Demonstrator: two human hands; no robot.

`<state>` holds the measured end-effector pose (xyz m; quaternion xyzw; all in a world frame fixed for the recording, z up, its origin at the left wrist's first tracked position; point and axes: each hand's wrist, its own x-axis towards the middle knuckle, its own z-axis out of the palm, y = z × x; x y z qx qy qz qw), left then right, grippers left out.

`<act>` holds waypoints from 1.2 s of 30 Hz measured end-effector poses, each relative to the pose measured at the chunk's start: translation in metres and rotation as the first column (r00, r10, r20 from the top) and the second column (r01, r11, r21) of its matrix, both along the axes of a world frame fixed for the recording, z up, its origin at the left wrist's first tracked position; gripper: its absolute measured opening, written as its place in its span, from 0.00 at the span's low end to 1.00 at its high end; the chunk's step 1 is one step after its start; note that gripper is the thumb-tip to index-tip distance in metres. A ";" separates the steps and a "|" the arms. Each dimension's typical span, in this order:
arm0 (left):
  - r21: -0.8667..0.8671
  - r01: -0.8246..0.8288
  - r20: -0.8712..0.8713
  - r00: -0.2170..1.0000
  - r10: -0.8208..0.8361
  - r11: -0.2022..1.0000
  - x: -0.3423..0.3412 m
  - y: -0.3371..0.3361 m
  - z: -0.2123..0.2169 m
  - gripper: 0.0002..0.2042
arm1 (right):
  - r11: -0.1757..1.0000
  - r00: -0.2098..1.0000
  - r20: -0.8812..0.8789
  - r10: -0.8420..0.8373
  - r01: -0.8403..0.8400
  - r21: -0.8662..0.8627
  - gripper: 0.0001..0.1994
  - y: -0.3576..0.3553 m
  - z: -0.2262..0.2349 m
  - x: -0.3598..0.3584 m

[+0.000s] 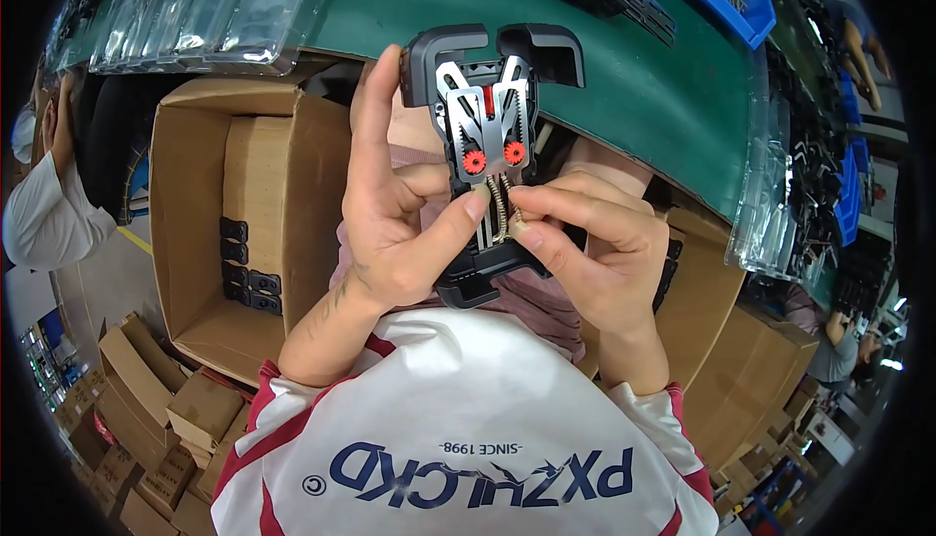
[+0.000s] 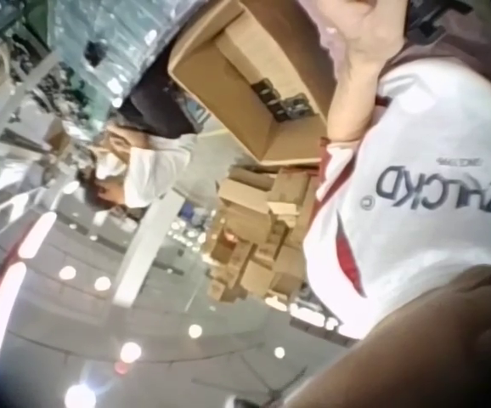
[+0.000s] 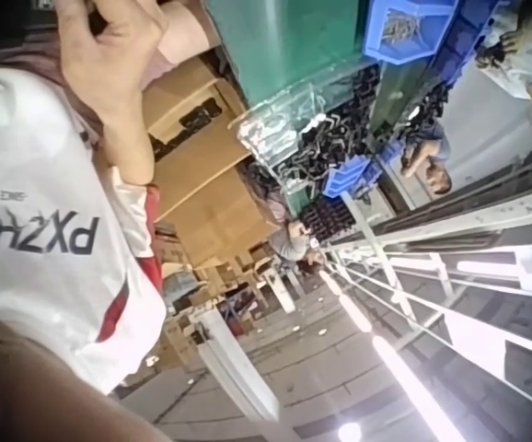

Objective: Assembling the components of plastic mobile phone holders, including frames, pads, and clamps.

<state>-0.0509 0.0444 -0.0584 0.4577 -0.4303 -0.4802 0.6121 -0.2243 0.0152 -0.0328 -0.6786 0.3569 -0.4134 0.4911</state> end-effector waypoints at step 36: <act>0.121 0.289 0.040 0.954 -0.296 0.950 -0.071 -0.023 -0.029 0.39 | -0.002 -0.097 -0.938 -0.334 0.995 -0.102 0.24 0.171 -0.415 -0.405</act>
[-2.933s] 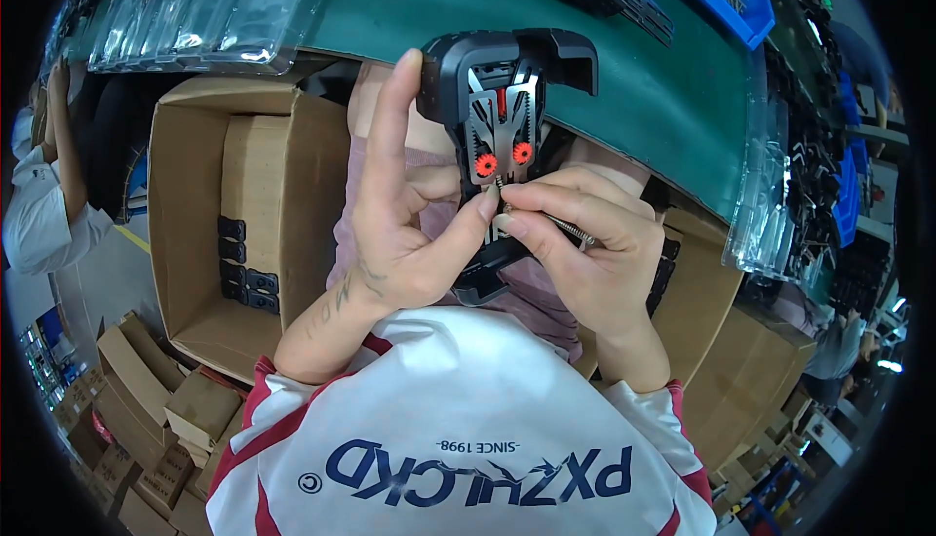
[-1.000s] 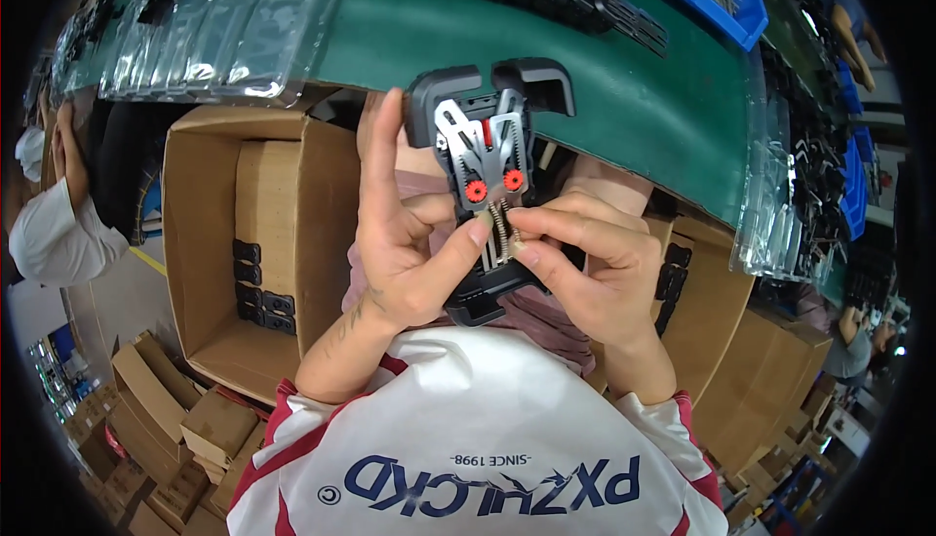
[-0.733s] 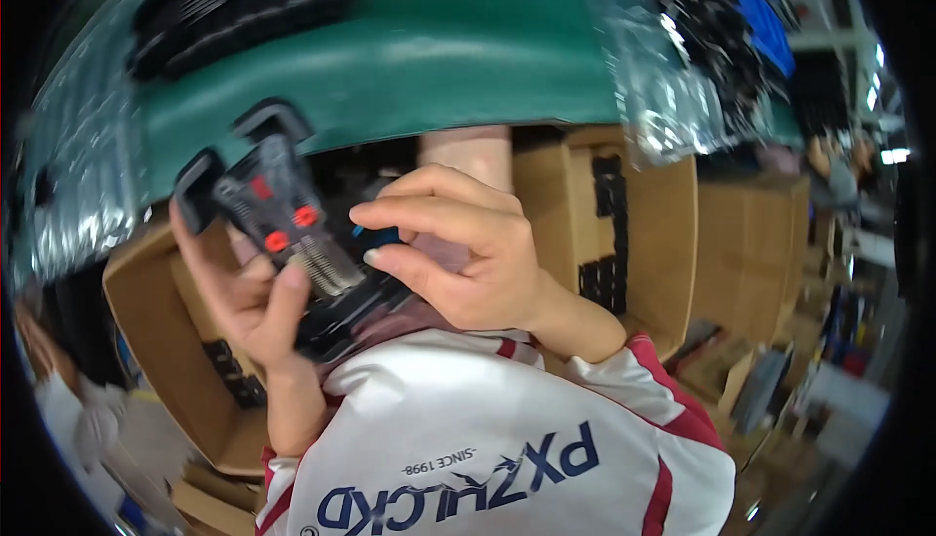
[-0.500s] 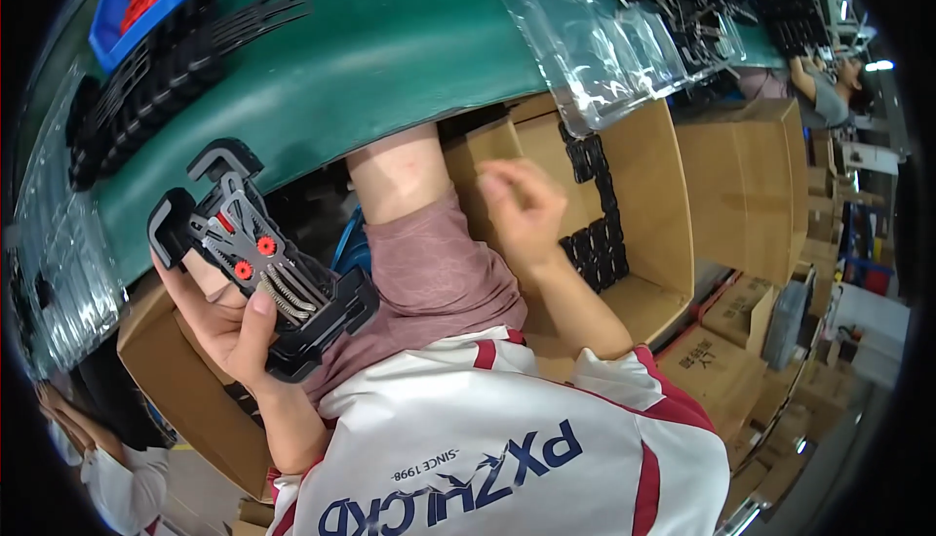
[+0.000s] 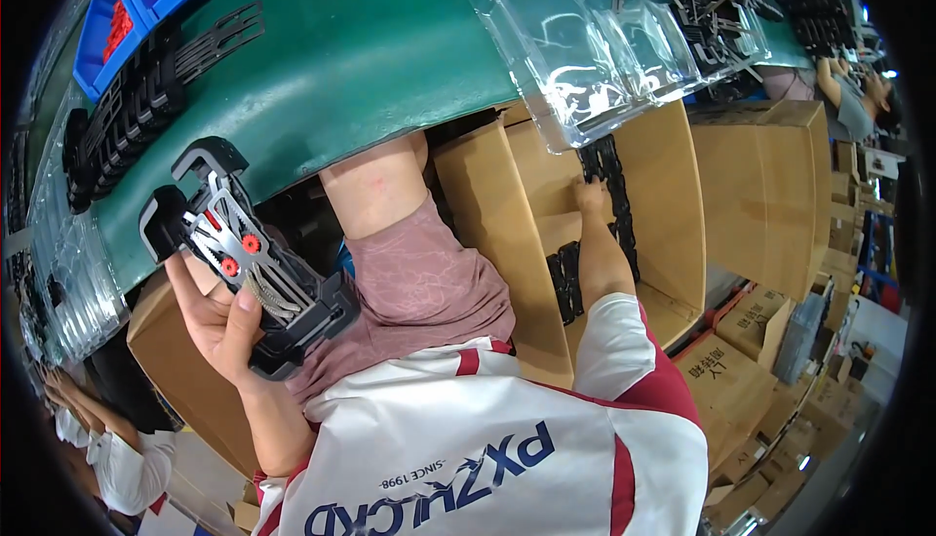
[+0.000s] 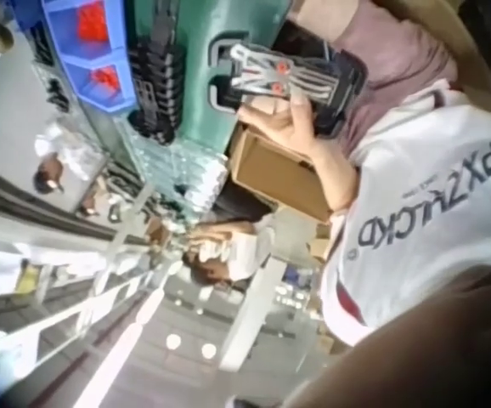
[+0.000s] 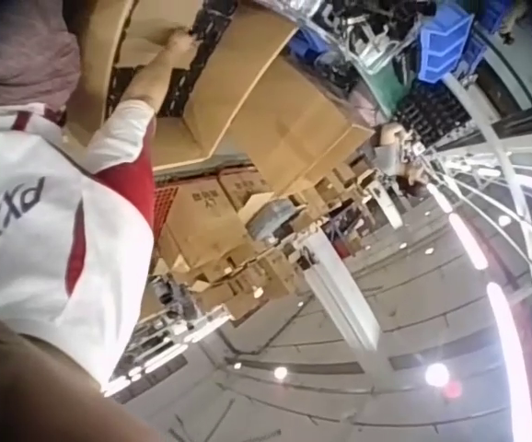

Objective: Assembling the components of plastic mobile phone holders, including frames, pads, and clamps.

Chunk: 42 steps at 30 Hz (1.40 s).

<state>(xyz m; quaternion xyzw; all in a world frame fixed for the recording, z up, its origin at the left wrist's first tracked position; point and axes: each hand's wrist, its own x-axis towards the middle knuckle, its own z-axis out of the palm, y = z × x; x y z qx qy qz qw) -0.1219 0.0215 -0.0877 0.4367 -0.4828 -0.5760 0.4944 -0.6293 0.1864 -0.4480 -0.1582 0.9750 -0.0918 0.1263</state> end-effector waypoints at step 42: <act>-0.351 -0.403 0.286 0.813 0.507 0.845 0.014 0.039 0.021 0.10 | -0.302 0.173 -0.397 0.901 -0.406 -0.862 0.48 -0.158 0.376 0.375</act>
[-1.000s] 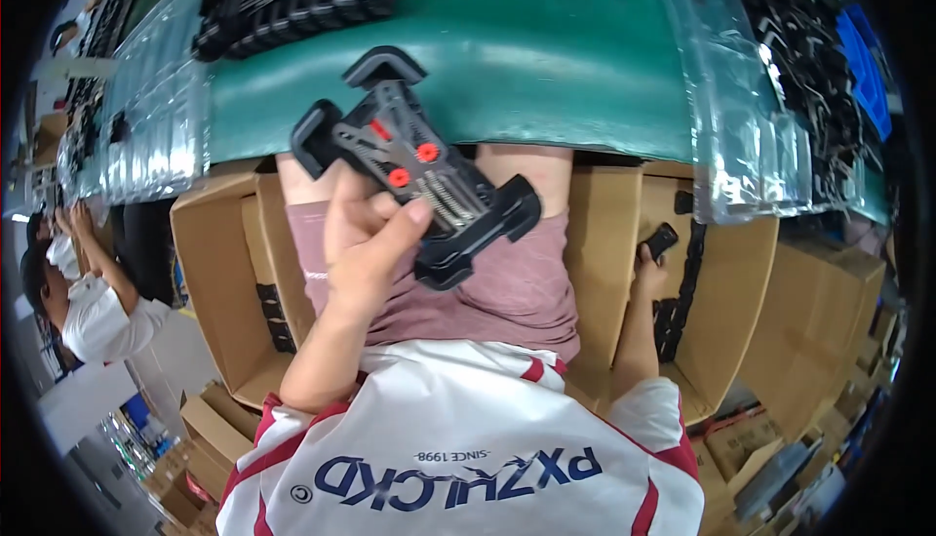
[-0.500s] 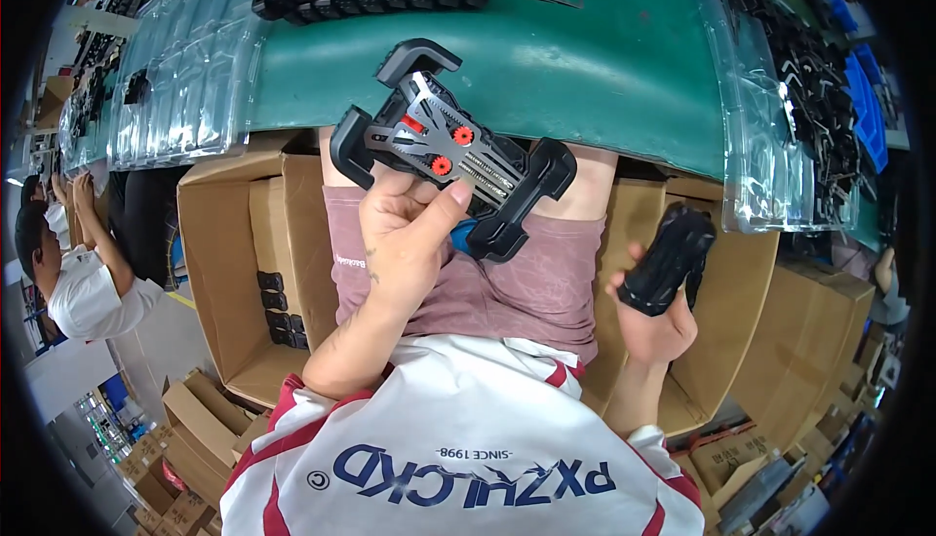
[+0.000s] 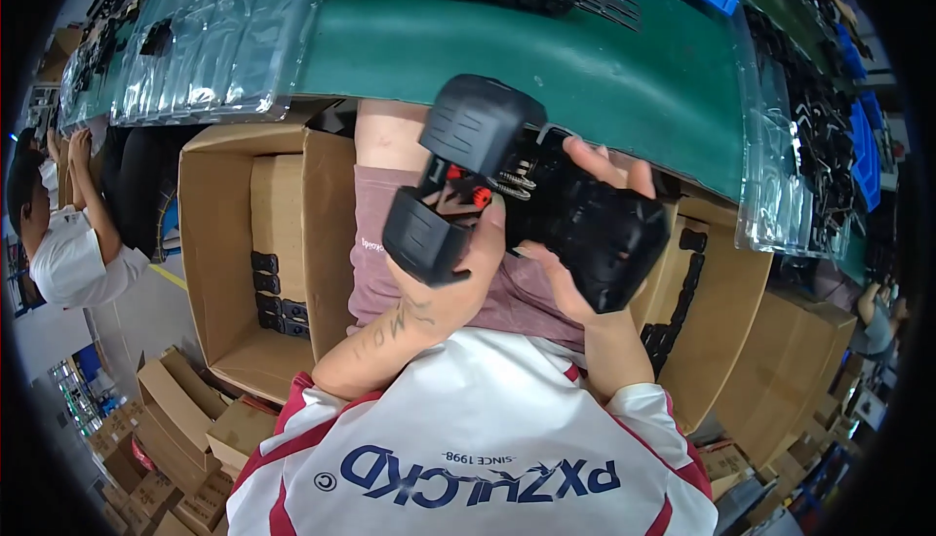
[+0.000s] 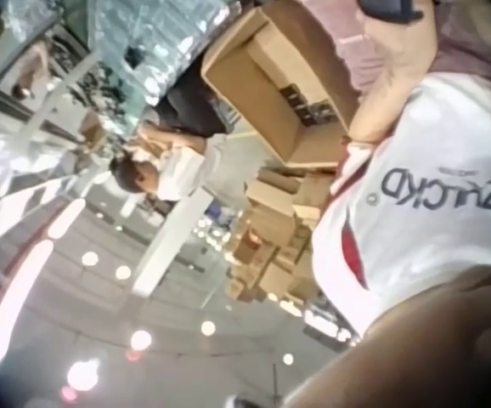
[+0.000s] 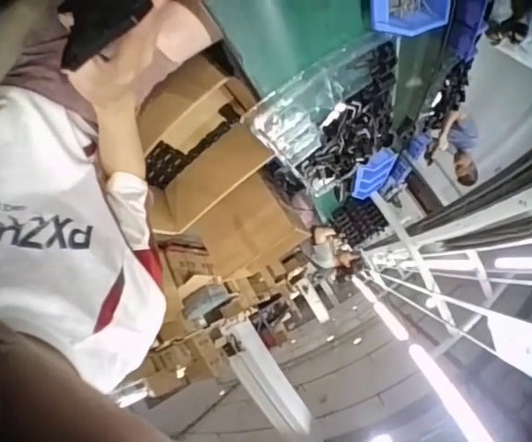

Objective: Assembling the components of plastic mobile phone holders, including frames, pads, and clamps.

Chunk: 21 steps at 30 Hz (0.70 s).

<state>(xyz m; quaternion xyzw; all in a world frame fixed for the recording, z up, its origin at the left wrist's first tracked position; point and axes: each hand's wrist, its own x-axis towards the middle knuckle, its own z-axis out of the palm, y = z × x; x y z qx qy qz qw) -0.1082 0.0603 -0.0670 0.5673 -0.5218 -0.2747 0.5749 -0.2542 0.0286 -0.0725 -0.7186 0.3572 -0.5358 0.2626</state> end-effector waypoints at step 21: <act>-0.127 0.247 0.090 0.967 -0.237 0.961 0.010 0.021 -0.016 0.27 | 0.995 0.973 -0.231 -0.003 -0.020 -0.093 0.27 -0.002 0.013 0.029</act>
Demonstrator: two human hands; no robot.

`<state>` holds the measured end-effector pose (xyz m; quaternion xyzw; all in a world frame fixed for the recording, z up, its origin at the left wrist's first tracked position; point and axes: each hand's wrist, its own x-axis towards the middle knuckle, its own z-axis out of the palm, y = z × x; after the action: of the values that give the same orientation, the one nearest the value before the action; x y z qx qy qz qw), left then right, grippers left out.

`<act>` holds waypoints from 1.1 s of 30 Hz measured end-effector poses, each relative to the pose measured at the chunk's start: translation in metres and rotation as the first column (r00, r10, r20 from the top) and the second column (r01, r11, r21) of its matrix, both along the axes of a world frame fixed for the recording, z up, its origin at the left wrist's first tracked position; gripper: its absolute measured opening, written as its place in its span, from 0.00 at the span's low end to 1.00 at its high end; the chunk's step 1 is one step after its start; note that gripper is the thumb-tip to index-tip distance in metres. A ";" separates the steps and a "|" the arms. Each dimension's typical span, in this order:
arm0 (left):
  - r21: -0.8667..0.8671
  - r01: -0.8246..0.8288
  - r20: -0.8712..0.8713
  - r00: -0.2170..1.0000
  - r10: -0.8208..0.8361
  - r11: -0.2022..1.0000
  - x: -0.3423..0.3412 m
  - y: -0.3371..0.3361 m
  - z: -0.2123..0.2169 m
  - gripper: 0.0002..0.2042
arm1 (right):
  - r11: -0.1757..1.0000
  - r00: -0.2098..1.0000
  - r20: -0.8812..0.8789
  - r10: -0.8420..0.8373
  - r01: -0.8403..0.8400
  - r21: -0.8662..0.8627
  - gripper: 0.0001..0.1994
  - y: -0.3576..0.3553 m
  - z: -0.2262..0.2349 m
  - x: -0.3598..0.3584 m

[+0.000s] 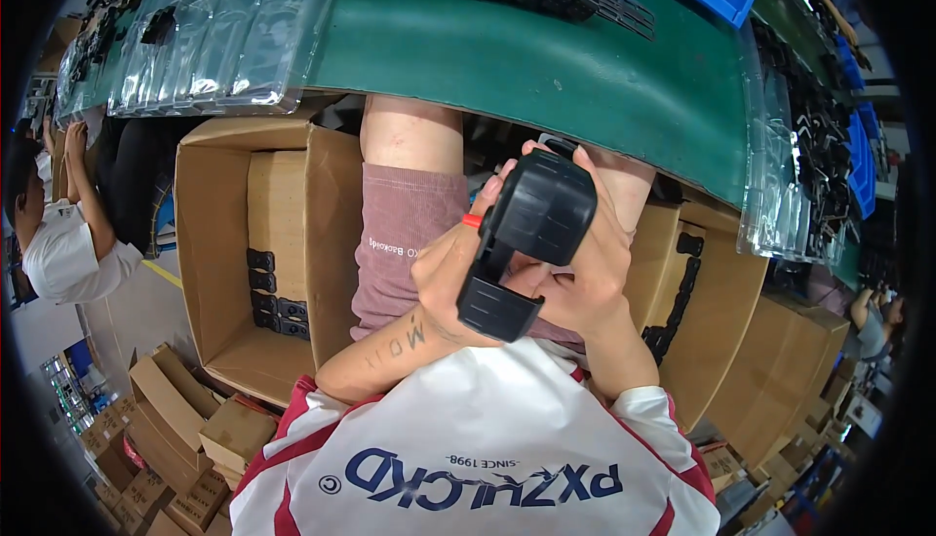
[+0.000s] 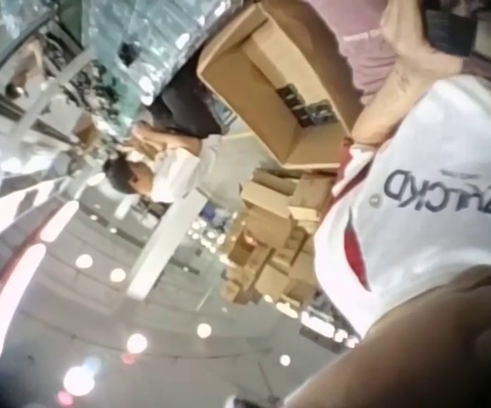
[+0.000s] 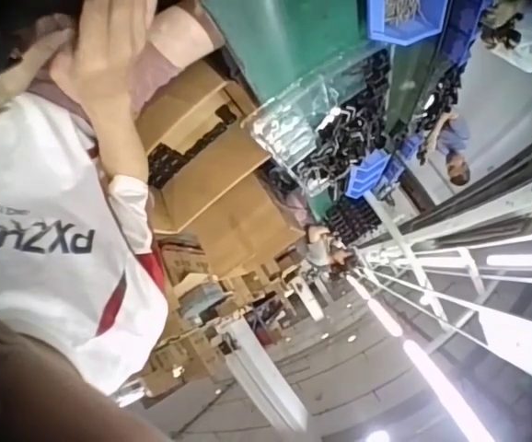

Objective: Assembling the components of plastic mobile phone holders, including frames, pads, and clamps.

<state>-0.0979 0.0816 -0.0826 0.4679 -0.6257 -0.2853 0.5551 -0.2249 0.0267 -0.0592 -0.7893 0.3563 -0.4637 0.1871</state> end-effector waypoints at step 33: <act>0.139 0.231 -0.458 0.877 -0.144 0.963 0.015 -0.040 0.027 0.17 | 0.947 0.859 0.511 0.044 -0.199 0.253 0.11 -0.017 0.000 0.001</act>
<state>-0.0828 0.0417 -0.0555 0.3782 -0.4952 -0.4951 0.6055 -0.2243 0.0101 -0.0590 -0.6266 0.3101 -0.5800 0.4181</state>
